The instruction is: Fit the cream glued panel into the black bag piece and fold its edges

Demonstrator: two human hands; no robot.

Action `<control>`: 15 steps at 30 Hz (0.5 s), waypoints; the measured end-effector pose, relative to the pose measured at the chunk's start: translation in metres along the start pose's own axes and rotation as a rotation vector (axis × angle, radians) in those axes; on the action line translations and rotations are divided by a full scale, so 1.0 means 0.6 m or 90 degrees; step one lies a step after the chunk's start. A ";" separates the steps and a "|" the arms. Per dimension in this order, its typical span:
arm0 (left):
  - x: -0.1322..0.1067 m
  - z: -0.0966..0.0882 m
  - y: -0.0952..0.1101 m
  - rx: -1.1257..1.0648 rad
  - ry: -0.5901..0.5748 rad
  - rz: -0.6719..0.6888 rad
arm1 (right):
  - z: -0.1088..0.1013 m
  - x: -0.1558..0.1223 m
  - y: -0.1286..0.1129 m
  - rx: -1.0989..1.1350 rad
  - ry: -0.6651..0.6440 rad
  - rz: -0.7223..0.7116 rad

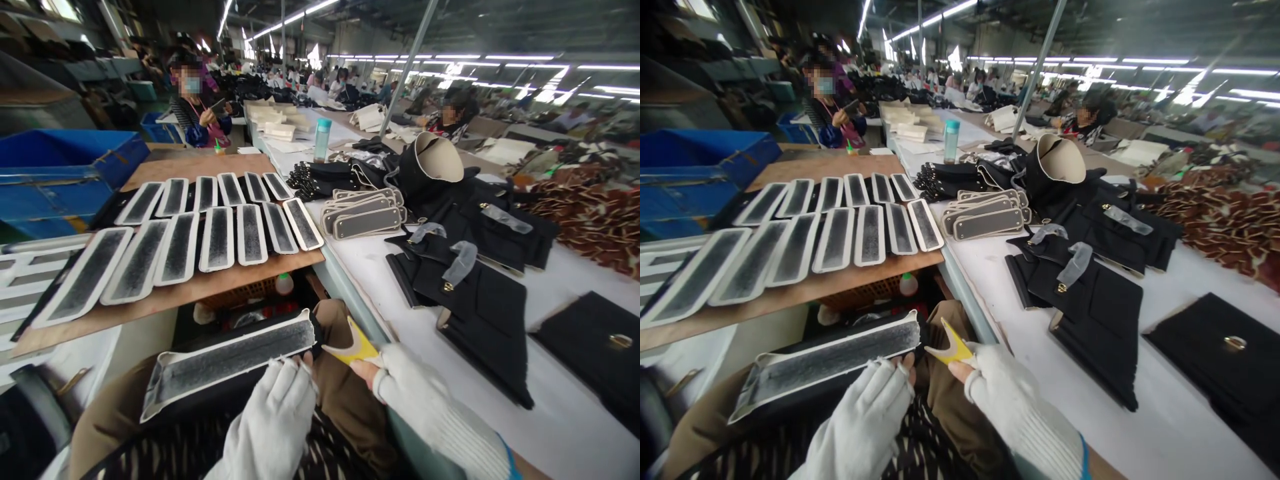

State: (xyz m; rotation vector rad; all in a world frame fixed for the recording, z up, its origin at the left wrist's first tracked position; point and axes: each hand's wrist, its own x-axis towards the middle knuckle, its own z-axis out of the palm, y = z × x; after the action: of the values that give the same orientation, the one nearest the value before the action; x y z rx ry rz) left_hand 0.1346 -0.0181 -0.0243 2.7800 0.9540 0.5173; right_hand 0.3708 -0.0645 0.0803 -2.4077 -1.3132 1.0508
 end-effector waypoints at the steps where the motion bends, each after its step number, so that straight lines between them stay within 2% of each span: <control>1: 0.003 -0.003 0.002 0.025 -0.013 0.015 | -0.003 0.001 -0.007 -0.034 0.006 0.001; 4: 0.012 -0.015 0.007 0.114 -0.009 0.064 | -0.007 0.008 -0.020 -0.068 0.013 -0.011; 8: 0.030 -0.033 0.012 0.172 0.074 0.103 | -0.004 0.019 -0.022 -0.080 0.004 -0.032; 11: 0.041 -0.042 0.015 0.195 0.095 0.117 | 0.000 0.020 -0.021 -0.140 0.015 -0.060; 13: 0.043 -0.044 0.017 0.200 0.089 0.117 | 0.003 0.020 -0.019 -0.227 0.048 -0.117; 15: 0.045 -0.043 0.018 0.197 0.085 0.115 | 0.002 0.019 -0.019 -0.333 0.092 -0.217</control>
State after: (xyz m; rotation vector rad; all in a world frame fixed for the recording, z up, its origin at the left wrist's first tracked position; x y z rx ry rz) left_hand 0.1509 -0.0092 0.0095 3.1664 0.8782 0.6365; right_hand 0.3666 -0.0492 0.0793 -2.3927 -2.0484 0.4720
